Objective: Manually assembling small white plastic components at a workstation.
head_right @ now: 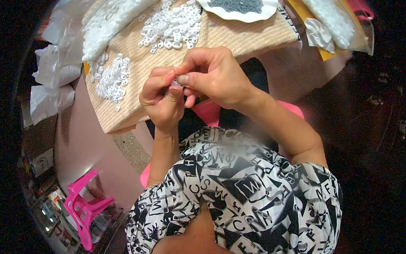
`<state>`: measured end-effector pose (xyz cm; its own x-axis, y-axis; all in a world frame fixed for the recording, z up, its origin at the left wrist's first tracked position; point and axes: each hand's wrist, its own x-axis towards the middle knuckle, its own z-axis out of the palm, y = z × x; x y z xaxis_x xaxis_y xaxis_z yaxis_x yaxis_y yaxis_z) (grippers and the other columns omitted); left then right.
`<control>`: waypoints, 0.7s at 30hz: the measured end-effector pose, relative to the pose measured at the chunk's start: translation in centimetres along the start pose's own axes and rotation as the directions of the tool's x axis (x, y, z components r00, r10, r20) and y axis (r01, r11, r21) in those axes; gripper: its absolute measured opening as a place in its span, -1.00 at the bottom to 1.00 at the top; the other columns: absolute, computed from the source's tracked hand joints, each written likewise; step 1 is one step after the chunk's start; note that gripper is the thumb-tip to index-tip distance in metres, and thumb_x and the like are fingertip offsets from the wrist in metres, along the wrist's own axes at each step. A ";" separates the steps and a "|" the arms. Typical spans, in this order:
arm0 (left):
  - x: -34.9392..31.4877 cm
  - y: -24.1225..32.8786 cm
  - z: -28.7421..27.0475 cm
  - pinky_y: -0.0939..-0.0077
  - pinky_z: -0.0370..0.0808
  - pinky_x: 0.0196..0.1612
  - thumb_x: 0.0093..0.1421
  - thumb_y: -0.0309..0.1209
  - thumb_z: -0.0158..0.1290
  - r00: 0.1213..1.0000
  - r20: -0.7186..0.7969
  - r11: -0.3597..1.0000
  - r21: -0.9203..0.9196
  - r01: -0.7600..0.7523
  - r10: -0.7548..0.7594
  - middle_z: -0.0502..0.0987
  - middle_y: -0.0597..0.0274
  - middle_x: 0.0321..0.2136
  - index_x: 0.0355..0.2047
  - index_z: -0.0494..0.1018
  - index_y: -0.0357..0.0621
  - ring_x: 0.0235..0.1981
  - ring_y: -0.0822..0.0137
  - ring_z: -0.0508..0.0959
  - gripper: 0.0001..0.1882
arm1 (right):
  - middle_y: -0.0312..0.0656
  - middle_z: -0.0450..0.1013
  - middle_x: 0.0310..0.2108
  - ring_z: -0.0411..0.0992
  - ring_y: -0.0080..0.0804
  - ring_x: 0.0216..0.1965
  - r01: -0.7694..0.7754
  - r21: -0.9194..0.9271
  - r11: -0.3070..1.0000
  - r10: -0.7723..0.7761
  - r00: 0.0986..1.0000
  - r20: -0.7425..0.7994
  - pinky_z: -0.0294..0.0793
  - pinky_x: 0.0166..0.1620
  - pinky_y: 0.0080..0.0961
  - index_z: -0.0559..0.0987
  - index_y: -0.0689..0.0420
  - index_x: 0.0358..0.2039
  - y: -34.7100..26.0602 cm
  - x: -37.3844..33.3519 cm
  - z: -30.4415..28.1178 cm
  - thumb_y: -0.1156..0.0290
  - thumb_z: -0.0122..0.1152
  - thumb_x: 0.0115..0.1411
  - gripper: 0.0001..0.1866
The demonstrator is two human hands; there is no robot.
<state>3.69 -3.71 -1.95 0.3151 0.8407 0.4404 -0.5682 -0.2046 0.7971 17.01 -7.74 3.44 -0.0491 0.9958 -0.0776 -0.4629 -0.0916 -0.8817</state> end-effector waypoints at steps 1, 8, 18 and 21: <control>-0.1 -0.2 -0.2 0.71 0.34 -0.41 -0.03 -0.59 0.11 1.000 0.001 1.000 0.001 0.001 -0.001 0.41 0.14 -0.41 -0.39 0.41 -0.28 -0.44 0.46 0.39 -0.83 | -0.17 0.42 -0.58 0.40 -0.57 -0.65 0.008 0.015 1.000 -0.008 1.000 -0.001 0.43 -0.59 -0.72 0.43 0.32 -0.47 0.1 0.1 0.1 0.62 0.03 0.04 -0.96; 0.2 0.0 -0.3 0.69 0.38 -0.42 0.02 -0.50 0.08 1.000 0.016 0.999 0.049 -0.009 0.008 0.39 0.11 -0.34 -0.28 0.40 -0.26 -0.44 0.46 0.40 -0.78 | -0.18 0.43 -0.56 0.42 -0.57 -0.62 -0.053 0.016 0.998 0.053 0.999 -0.010 0.41 -0.58 -0.73 0.45 0.33 -0.40 -0.4 0.3 -0.1 0.59 0.05 0.05 -0.90; 1.2 0.6 0.2 0.63 0.37 -0.28 0.02 -0.50 0.09 0.974 -0.080 0.961 -0.199 0.194 -0.213 0.41 0.15 -0.33 -0.16 0.34 -0.39 -0.37 0.42 0.43 -0.64 | -0.22 0.40 -0.54 0.37 -0.61 -0.59 -0.081 0.005 0.997 0.081 0.993 -0.088 0.42 -0.54 -0.74 0.47 0.33 -0.31 -1.1 1.2 -0.6 0.54 0.08 0.06 -0.83; 1.1 0.9 0.2 0.62 0.36 -0.26 0.03 -0.53 0.07 0.964 -0.103 0.957 -0.183 0.225 -0.246 0.41 0.17 -0.36 -0.15 0.34 -0.39 -0.38 0.41 0.42 -0.65 | -0.21 0.41 -0.50 0.37 -0.59 -0.54 -0.101 -0.103 0.990 0.088 0.989 -0.121 0.44 -0.53 -0.71 0.45 0.34 -0.31 -1.1 0.9 -0.7 0.54 0.09 0.05 -0.82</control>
<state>3.62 -3.10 -0.65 0.3652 0.9123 0.1854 -0.6120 0.0852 0.7863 18.07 -6.71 4.05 0.0180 0.9773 -0.2110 -0.3621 -0.1903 -0.9125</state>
